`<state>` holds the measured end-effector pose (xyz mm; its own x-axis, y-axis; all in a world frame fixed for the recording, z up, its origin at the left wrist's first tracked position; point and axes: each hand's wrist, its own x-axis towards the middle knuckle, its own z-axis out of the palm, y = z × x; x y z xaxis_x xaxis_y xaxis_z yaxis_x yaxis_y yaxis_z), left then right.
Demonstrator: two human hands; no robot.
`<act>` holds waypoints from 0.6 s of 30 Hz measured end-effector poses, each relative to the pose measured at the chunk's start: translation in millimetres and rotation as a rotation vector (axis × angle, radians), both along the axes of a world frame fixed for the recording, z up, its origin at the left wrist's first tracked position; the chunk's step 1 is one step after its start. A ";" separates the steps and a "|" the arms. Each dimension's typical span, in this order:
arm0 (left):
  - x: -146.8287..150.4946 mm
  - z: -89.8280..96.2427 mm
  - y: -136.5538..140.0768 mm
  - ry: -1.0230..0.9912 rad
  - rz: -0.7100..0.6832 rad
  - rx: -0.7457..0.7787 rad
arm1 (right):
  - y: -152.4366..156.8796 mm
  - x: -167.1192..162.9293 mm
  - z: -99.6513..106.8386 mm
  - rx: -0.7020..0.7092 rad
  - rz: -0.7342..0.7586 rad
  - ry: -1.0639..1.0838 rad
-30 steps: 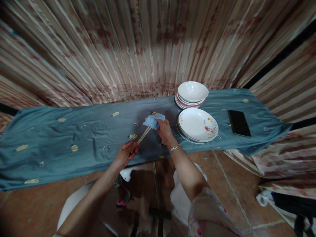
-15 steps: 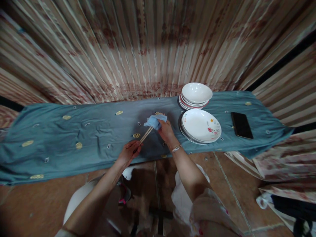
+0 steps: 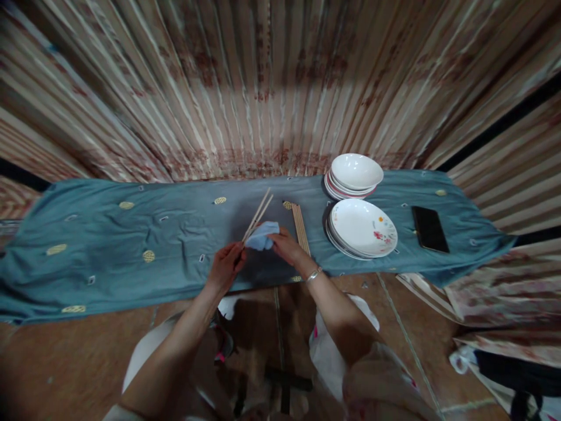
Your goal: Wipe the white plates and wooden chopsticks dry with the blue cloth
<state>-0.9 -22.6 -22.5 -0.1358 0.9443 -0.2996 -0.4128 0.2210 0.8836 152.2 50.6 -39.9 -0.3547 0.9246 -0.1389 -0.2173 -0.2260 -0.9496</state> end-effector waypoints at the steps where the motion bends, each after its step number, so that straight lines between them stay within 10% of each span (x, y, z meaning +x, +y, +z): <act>1: 2.7 -1.1 -1.2 0.013 -0.030 0.006 | -6.5 -5.3 0.9 -0.036 0.063 0.039; 6: 13.1 -6.2 -5.9 0.087 -0.129 0.048 | -21.3 -21.9 7.5 -0.124 0.104 0.127; 18: 11.9 -5.4 -17.8 0.060 -0.219 -0.005 | 20.0 -1.2 14.5 -0.219 -0.316 0.194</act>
